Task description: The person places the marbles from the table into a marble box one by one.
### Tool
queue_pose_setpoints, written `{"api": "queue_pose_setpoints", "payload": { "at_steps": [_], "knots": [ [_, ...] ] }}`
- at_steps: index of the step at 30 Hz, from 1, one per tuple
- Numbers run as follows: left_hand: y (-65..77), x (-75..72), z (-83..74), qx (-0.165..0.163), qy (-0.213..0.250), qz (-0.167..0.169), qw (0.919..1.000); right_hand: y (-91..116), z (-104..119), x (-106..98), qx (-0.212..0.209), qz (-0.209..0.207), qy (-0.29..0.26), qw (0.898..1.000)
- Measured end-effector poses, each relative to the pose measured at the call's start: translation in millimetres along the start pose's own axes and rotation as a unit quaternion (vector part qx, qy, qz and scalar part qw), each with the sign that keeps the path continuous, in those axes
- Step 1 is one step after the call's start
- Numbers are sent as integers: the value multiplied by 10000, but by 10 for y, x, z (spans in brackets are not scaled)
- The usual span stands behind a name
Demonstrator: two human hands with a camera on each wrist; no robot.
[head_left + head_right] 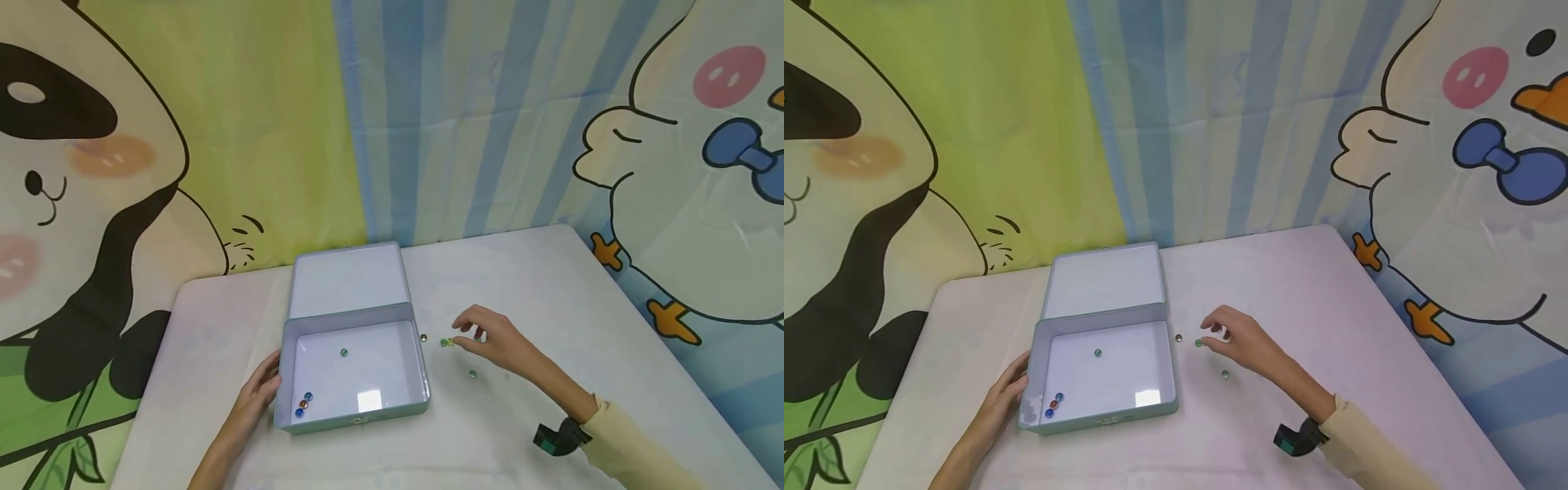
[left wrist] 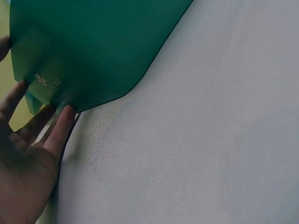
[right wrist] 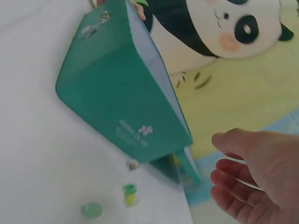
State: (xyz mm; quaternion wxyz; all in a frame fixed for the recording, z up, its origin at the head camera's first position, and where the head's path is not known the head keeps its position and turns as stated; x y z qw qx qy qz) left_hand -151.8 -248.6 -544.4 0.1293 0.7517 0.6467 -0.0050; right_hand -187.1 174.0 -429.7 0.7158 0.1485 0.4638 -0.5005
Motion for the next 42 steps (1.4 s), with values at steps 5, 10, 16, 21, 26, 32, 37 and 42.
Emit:
{"api": "queue_pose_setpoints", "payload": {
  "at_steps": [5, 10, 16, 21, 26, 32, 37, 42],
  "knots": [
    [12, -18, 8, 2, -60, -15, 10000, 364, -310, 30, 483, -501, -15, 9976],
    [17, -38, -4, 39, -146, -47, 9999, 569, -503, 145, 589, -622, -33, 9963],
    [12, -38, -8, 61, -49, -28, 10000, 689, -560, 283, 339, -619, -325, 9970],
    [15, -41, -11, 89, 8, -17, 10000, 688, -501, 420, 156, -240, -324, 9991],
    [3, -35, -6, 64, 4, -15, 10000, 660, -461, 542, 233, 190, 231, 9993],
    [-8, -22, -4, 17, -68, -5, 10000, 628, -405, 576, 131, 93, 620, 9979],
    [-11, -13, -8, 1, -66, -25, 10000, 600, -396, 587, 244, 224, 627, 9975],
    [-4, 0, 1, 9, 46, -9, 10000, 556, -388, 535, 128, -7, 305, 9995]
  ]
}}
Point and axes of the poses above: each hand's wrist, its own y-axis away from the middle knuckle, its own x-axis out of the palm, z = x × y, the point moved 6 cm from there along -y, towards the middle knuckle, and after that the axes turned 5 degrees about y, right-handed, at the moved point
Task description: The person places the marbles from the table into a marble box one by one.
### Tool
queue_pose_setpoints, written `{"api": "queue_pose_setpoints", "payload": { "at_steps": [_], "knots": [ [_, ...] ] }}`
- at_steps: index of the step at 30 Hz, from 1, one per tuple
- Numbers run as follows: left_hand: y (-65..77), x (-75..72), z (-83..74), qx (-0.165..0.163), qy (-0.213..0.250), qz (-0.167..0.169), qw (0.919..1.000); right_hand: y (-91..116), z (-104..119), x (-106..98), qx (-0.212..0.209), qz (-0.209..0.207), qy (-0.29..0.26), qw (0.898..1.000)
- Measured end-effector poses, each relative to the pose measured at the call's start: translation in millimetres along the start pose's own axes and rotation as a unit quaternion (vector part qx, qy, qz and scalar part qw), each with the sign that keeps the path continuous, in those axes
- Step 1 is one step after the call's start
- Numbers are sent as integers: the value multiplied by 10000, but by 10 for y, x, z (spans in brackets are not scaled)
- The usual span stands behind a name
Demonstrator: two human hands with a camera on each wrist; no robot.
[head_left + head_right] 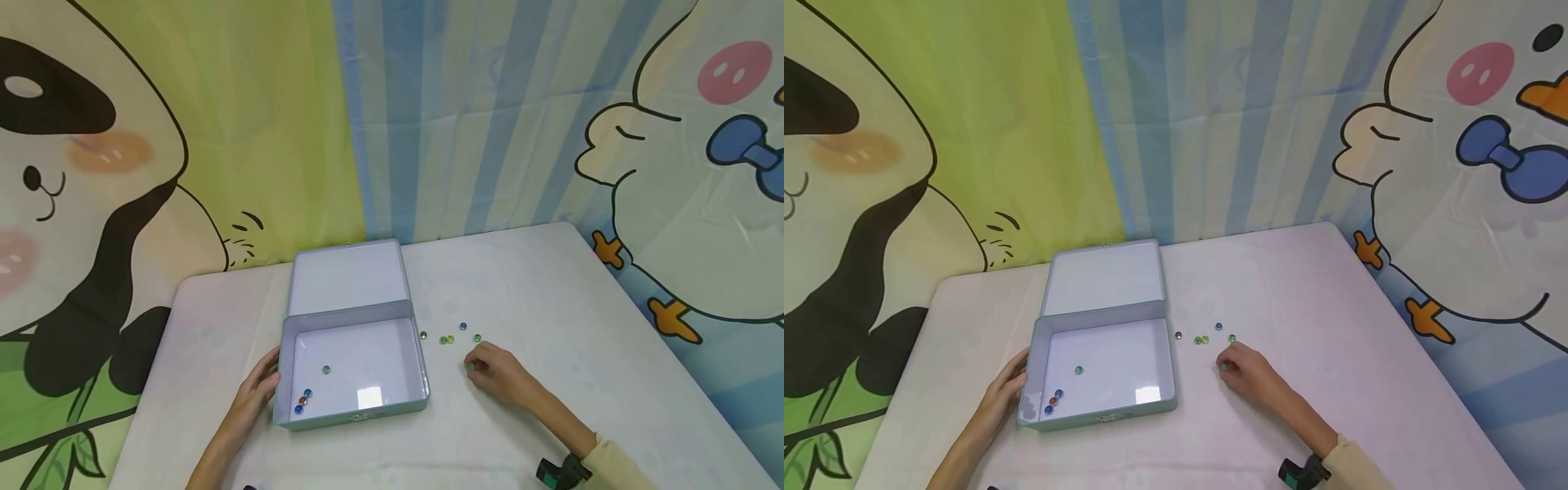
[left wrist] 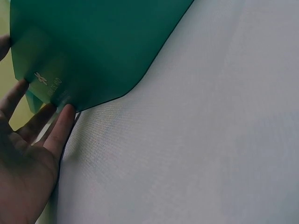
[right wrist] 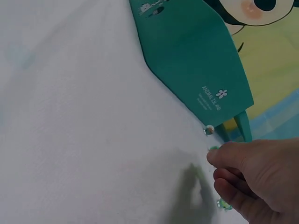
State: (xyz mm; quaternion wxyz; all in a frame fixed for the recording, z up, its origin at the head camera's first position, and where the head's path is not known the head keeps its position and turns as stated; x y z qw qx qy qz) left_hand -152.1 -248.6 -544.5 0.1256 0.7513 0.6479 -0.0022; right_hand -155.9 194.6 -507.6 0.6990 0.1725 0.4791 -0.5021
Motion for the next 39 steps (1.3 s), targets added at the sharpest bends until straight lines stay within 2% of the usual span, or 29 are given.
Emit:
{"api": "queue_pose_setpoints", "payload": {
  "at_steps": [6, 15, 24, 34, 39],
  "knots": [
    [-6, 3, 2, 17, 42, -14, 10000, -94, 76, -150, -395, -412, -548, 9969],
    [8, -17, 13, -14, -220, -57, 9997, -180, 300, -321, -458, -471, -1010, 9927],
    [9, -7, 24, -92, -94, -80, 9999, -224, 496, -409, -514, -417, -1371, 9883],
    [11, -5, 18, 16, -126, -45, 9999, -324, 619, -419, -932, -487, -1506, 9830],
    [17, -9, 28, -16, -49, -36, 10000, -389, 664, -357, -841, -327, -1658, 9820]
  ]
}}
Point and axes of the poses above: each hand's wrist, its own y-axis away from the middle knuckle, its own x-axis out of the palm, z = x × y, the point moved 6 cm from there along -y, towards the middle knuckle, and after that the axes turned 5 degrees about y, right-handed, at the moved point
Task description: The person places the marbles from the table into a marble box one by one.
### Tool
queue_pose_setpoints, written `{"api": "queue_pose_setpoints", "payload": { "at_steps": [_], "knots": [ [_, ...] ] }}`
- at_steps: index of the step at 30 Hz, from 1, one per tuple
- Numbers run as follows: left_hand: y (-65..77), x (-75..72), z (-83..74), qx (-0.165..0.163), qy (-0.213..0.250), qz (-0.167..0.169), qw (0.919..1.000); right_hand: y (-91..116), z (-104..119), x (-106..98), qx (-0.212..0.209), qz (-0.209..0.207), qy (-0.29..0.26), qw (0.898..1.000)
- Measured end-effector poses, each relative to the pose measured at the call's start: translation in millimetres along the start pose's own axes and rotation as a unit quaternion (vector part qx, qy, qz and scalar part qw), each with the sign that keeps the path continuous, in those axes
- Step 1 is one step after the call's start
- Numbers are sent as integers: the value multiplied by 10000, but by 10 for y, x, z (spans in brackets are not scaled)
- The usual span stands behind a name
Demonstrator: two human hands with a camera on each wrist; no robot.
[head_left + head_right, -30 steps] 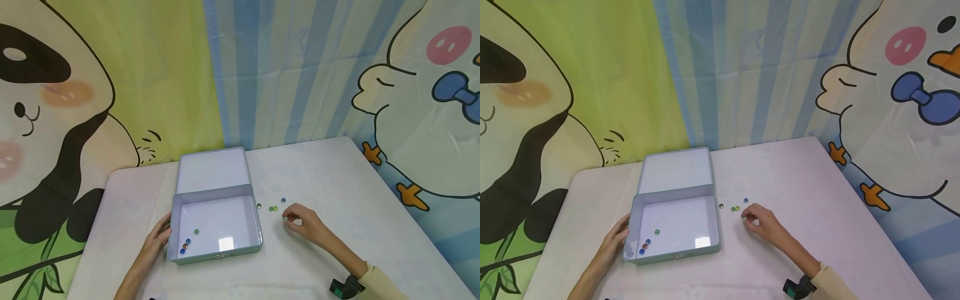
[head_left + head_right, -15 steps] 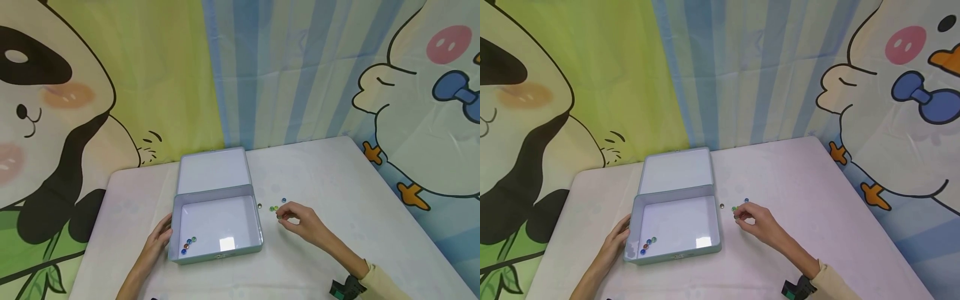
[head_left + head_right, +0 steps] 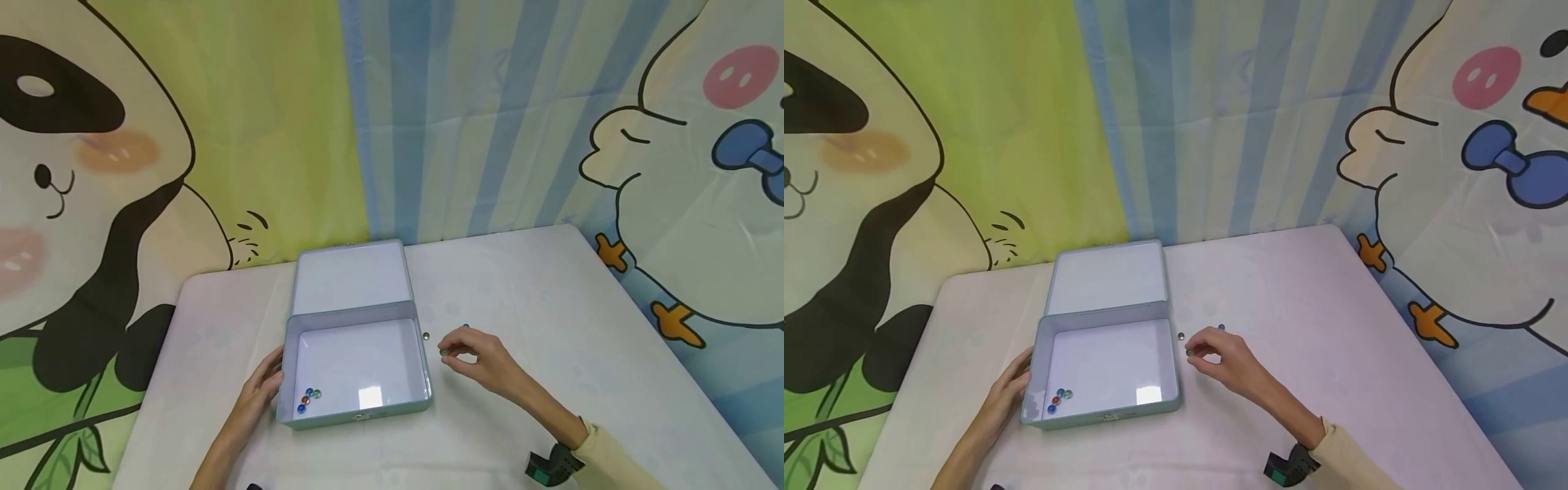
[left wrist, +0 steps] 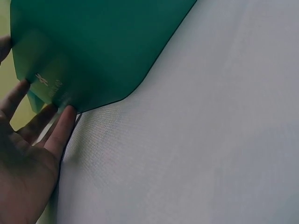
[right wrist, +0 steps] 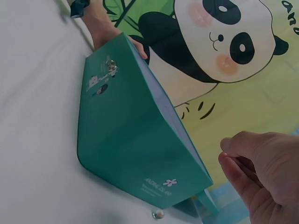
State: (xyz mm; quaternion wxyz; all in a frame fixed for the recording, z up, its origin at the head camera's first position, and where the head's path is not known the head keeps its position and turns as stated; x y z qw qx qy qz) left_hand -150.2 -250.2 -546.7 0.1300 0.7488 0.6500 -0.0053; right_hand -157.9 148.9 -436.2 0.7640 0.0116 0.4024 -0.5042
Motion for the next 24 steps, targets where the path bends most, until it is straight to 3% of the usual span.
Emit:
{"api": "queue_pose_setpoints", "payload": {
  "at_steps": [8, 17, 24],
  "knots": [
    [-13, 0, 11, 25, -51, -43, 10000, -130, 43, 87, 188, 192, 36, 9996],
    [-13, -12, -4, -5, -114, -39, 9999, -302, 109, 197, -82, 402, -108, 9991],
    [-15, 11, -4, 10, -34, 30, 10000, -534, 153, 344, -286, 1100, 124, 9934]
  ]
}}
Point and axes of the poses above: each hand's wrist, its own y-axis away from the middle knuckle, its own x-axis out of the palm, z = x × y, the point moved 6 cm from there along -y, towards the middle knuckle, and after that the axes turned 5 degrees about y, right-handed, at the moved point
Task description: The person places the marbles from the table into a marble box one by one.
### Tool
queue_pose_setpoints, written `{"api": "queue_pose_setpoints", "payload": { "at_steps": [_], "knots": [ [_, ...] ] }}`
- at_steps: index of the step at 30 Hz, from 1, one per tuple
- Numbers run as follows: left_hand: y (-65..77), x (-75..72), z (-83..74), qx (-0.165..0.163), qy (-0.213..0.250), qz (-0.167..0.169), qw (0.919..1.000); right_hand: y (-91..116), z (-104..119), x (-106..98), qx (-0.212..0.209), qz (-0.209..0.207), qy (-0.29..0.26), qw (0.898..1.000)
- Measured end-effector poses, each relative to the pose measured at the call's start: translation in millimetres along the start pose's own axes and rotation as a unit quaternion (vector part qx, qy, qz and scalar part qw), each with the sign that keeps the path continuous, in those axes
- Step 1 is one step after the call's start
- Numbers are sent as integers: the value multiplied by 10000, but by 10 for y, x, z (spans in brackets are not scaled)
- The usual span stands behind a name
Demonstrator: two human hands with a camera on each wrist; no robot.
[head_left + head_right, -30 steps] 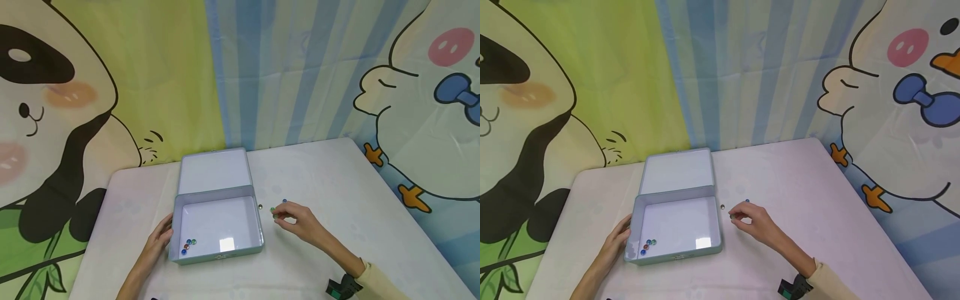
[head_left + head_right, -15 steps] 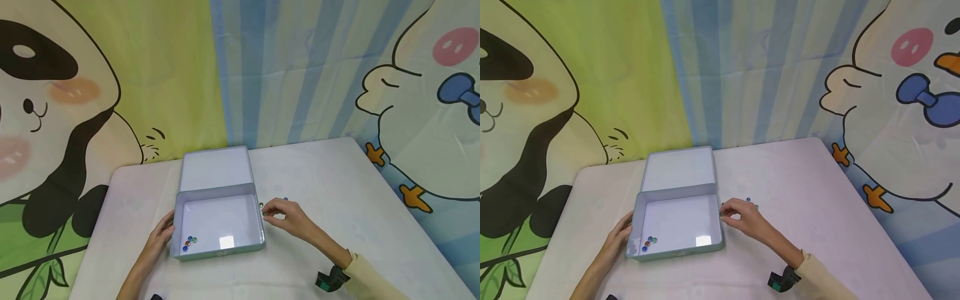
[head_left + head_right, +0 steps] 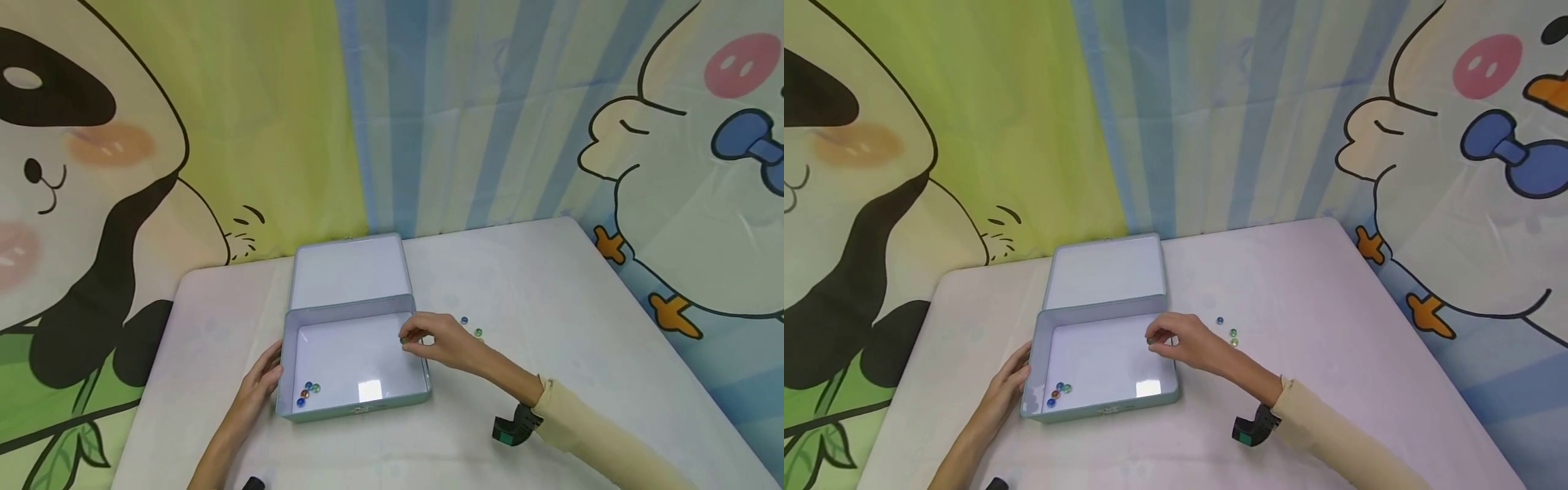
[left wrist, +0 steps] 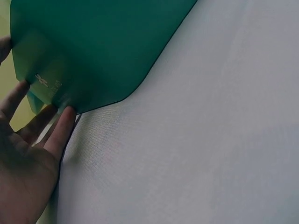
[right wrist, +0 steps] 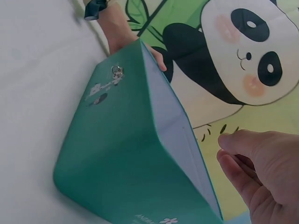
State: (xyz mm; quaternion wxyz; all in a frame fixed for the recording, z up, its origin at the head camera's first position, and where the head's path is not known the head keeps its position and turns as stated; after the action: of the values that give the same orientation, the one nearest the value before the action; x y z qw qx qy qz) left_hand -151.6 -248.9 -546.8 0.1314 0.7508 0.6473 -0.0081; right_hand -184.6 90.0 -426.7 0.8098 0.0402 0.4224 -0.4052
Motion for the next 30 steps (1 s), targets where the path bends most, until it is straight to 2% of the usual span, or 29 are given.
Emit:
{"api": "queue_pose_setpoints", "payload": {
  "at_steps": [7, 14, 23, 30],
  "knots": [
    [31, -15, 10, 11, 1, -57, 10000, -473, 106, 133, -184, 794, 493, 9955],
    [8, -20, 11, -5, -5, -97, 10000, -872, 138, 419, -238, 1706, 412, 9842],
    [-5, -23, 15, -16, -51, -180, 9998, -1172, 2, 837, -388, 2480, 636, 9659],
    [-11, -5, 2, -3, -85, -135, 9999, -1295, -90, 1130, -430, 2977, 1374, 9438]
  ]
}}
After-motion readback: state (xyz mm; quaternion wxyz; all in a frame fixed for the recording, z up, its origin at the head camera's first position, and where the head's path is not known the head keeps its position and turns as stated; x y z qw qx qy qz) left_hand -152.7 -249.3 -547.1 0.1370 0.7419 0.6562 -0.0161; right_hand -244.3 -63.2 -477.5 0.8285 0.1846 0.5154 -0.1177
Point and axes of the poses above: each hand's wrist, its own y-axis away from the middle knuckle, its own x-axis out of the palm, z = x × y, the point moved 6 cm from there along -y, towards the middle knuckle, and after that the axes turned 5 degrees about y, right-handed, at the moved point
